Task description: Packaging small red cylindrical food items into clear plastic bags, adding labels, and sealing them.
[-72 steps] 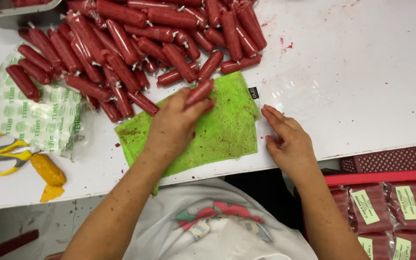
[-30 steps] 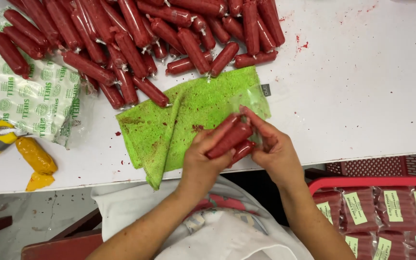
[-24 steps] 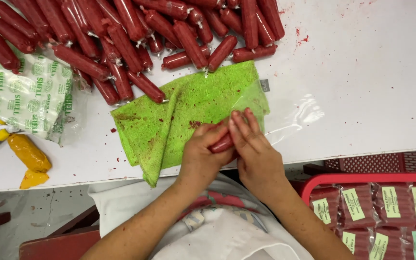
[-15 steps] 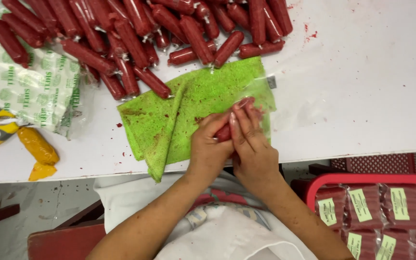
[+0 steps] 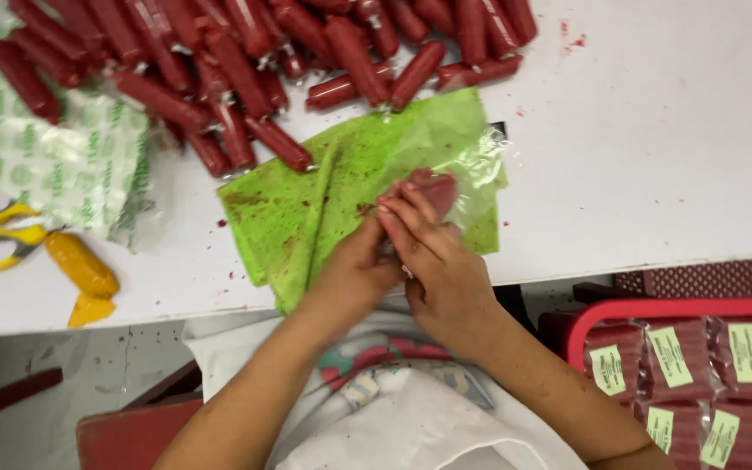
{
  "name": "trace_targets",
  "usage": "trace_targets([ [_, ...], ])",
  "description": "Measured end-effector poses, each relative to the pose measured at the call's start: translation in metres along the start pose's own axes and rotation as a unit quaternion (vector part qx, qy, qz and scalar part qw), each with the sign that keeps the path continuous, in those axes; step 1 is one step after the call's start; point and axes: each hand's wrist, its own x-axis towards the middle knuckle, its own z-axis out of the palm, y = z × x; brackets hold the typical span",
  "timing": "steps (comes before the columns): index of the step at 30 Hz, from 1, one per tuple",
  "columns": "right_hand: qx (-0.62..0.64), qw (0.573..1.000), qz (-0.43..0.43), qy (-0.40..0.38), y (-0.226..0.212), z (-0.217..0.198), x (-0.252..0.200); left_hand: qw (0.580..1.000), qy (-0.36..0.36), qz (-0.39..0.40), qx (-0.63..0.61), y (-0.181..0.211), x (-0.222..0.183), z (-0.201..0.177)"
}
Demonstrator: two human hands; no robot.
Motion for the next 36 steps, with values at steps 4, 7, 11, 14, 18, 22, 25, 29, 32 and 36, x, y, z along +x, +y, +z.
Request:
trace_targets([
  [4, -0.006, 0.998, 0.024, -0.052, -0.009, -0.011, 0.008, 0.905, -0.052, -0.113, -0.407, 0.013, -0.01, -0.016],
  [7, 0.02, 0.981, 0.034, -0.19, -0.023, -0.014, 0.013, 0.937, -0.069, -0.118, -0.322, 0.012, 0.015, -0.004],
  [11, -0.009, 0.978, -0.14, -0.151, -0.028, -0.016, 0.011, 0.997, -0.005, -0.08, 0.019, -0.002, 0.035, 0.0],
  [14, 0.073, 0.965, -0.221, -0.122, -0.014, -0.012, 0.0, 0.948, 0.075, -0.033, 0.308, -0.01, 0.042, -0.007],
  [18, -0.056, 0.989, -0.013, 0.135, 0.074, -0.031, 0.015, 0.952, -0.037, 0.088, 0.29, 0.016, 0.036, -0.042],
  [22, -0.003, 0.983, 0.152, 0.099, 0.118, -0.027, 0.022, 0.869, 0.025, 0.185, 0.459, 0.016, 0.045, -0.026],
  [25, 0.001, 0.984, 0.145, 0.106, 0.122, -0.02, 0.021, 0.767, 0.14, 0.247, 0.575, 0.011, 0.072, -0.031],
  [29, -0.047, 0.995, 0.082, 0.025, 0.116, -0.029, 0.017, 0.903, -0.024, 0.049, 0.425, 0.041, 0.075, -0.038],
  [32, -0.088, 0.995, 0.052, 0.003, 0.11, -0.031, 0.026, 0.883, -0.105, -0.051, 0.455, 0.039, 0.075, -0.038],
  [36, -0.167, 0.986, -0.001, 0.014, 0.109, -0.024, 0.042, 0.817, 0.029, 0.038, 0.575, 0.006, 0.074, -0.035],
])
